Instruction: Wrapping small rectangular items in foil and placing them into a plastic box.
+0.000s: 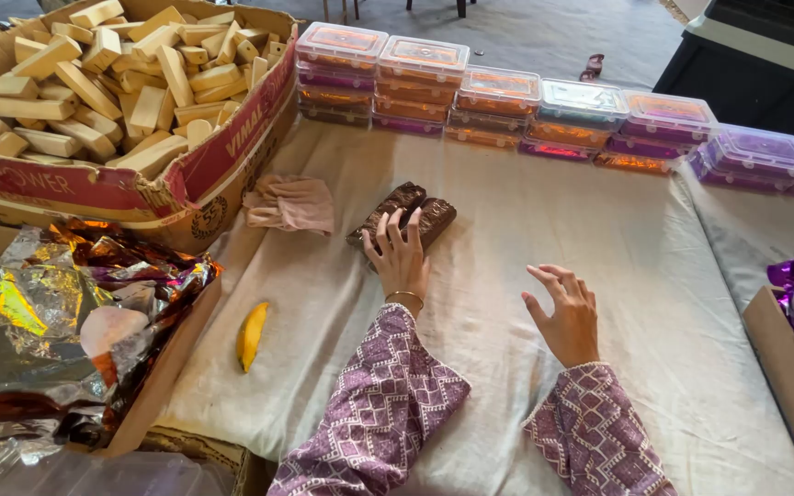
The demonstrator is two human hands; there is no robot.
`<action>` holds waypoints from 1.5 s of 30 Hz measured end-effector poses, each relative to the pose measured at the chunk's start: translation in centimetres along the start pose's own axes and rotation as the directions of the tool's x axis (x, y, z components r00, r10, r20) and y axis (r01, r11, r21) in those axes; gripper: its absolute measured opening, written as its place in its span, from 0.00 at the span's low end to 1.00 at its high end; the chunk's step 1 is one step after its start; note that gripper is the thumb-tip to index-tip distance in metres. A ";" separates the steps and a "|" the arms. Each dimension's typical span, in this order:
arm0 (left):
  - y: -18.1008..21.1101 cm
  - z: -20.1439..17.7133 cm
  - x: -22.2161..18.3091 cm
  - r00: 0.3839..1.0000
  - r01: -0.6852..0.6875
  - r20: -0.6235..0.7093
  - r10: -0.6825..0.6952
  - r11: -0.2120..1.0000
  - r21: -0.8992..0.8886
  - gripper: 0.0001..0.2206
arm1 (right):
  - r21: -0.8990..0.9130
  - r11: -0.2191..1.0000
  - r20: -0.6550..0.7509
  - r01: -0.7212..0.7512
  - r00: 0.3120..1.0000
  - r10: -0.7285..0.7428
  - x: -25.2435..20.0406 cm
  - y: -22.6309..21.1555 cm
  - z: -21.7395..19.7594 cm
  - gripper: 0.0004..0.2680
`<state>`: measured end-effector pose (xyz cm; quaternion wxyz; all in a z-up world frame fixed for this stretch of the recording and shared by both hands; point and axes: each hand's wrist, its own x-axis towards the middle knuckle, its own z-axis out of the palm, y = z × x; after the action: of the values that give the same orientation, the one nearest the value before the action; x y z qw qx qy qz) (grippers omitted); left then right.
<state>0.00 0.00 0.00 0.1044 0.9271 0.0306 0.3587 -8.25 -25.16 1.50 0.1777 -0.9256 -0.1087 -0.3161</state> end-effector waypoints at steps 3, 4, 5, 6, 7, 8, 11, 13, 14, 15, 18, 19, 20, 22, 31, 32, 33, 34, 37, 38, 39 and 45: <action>-0.2 0.0 0.4 0.997 0.074 0.041 -0.073 0.997 -0.031 0.39 | 0.011 1.000 -0.009 0.011 1.000 -0.011 -0.1 -0.1 0.1 0.16; 0.0 2.0 -0.1 0.996 0.082 0.045 -0.081 0.996 -0.026 0.39 | 0.016 1.000 0.000 0.015 1.000 -0.015 -0.4 0.3 0.1 0.16; -0.3 3.8 -0.2 0.997 0.074 -0.019 -0.075 0.997 -0.026 0.33 | 0.001 0.999 -0.017 0.037 0.999 -0.037 -0.3 0.4 0.4 0.16; -0.8 5.6 -0.4 0.994 0.066 -0.084 -0.068 0.997 -0.024 0.27 | -0.013 0.998 -0.033 0.059 0.998 -0.059 -0.3 0.5 0.7 0.16; -0.6 5.4 -0.5 0.992 0.091 -0.088 -0.091 0.996 -0.001 0.27 | 0.010 0.997 -0.021 0.082 0.996 -0.081 -0.5 0.7 0.8 0.16; -0.5 5.3 -0.5 0.993 0.073 -0.098 -0.073 0.997 0.002 0.26 | 0.001 0.996 -0.035 0.089 0.995 -0.089 -0.7 0.9 0.9 0.16; -0.5 0.0 0.2 0.997 0.072 -0.024 -0.074 0.995 -0.071 0.28 | 0.011 0.992 -0.047 0.123 0.991 -0.123 -0.7 1.0 1.4 0.16; -0.1 -1.3 0.3 0.995 0.083 0.064 -0.073 0.982 -0.167 0.33 | 0.012 0.991 -0.045 0.134 0.990 -0.134 -0.9 1.1 1.5 0.16; 0.0 -0.2 0.1 1.000 0.021 -0.004 -0.023 0.984 -0.178 0.31 | 0.000 0.993 -0.038 0.115 0.993 -0.115 -1.1 1.2 1.5 0.16; 0.1 0.9 0.1 0.997 -0.043 -0.075 0.029 0.982 -0.185 0.30 | -0.014 0.995 -0.034 0.097 0.995 -0.097 -1.1 1.3 1.6 0.17; 1.1 0.0 -0.2 0.982 -0.118 -0.166 0.094 0.983 -0.138 0.28 | 0.003 0.994 -0.032 0.108 0.994 -0.108 -1.2 1.5 1.7 0.16; 1.5 -0.5 -0.2 0.981 -0.106 -0.174 0.083 0.986 -0.127 0.28 | 0.012 0.992 -0.033 0.124 0.992 -0.123 -1.2 1.4 1.8 0.16; 1.8 -0.9 -0.3 0.977 -0.150 -0.175 0.126 0.979 -0.135 0.29 | 0.006 0.993 -0.037 0.117 0.992 -0.117 -1.2 1.3 1.8 0.15; 2.7 -1.5 -0.7 0.971 -0.183 -0.180 0.157 0.973 -0.138 0.31 | 0.004 0.992 -0.041 0.123 0.992 -0.122 -1.3 1.7 1.9 0.15; 5.1 -4.0 -1.6 0.864 -0.421 0.202 0.462 0.881 -0.216 0.36 | 0.003 0.994 -0.069 0.112 0.991 -0.111 -1.6 4.8 3.2 0.14; 4.5 -4.8 -1.4 0.867 -0.398 0.228 0.443 0.891 -0.217 0.35 | -0.007 0.995 -0.063 0.100 0.993 -0.100 -1.9 5.0 3.2 0.14; 3.7 -5.6 -0.8 0.869 -0.382 0.249 0.428 0.899 -0.212 0.34 | -0.014 0.996 -0.067 0.087 0.994 -0.088 -1.8 5.1 3.5 0.15; 2.6 -6.5 0.0 0.870 -0.366 0.270 0.413 0.907 -0.207 0.34 | -0.013 0.996 -0.074 0.092 0.993 -0.093 -1.6 4.9 3.5 0.15; -0.6 -9.3 2.1 0.861 -0.324 0.345 0.374 0.926 -0.195 0.32 | -0.010 0.997 -0.059 0.078 0.995 -0.078 -1.4 4.8 3.3 0.15; -1.7 -10.5 2.7 0.854 -0.310 0.375 0.362 0.931 -0.191 0.31 | -0.018 0.996 -0.054 0.083 0.995 -0.084 -1.4 4.8 3.1 0.15; -2.9 -11.7 3.2 0.842 -0.303 0.409 0.352 0.936 -0.181 0.31 | -0.019 0.997 -0.050 0.081 0.995 -0.082 -1.6 4.6 3.3 0.15; -8.1 -16.0 7.3 0.745 -0.234 0.614 0.259 0.964 -0.122 0.28 | -0.010 0.992 -0.050 0.124 0.991 -0.124 -1.6 3.3 2.0 0.15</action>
<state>-5.19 11.58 14.59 0.0776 0.9869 -0.1350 0.0421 -7.34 -27.51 -1.85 0.1573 -0.9094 -0.1604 -0.3500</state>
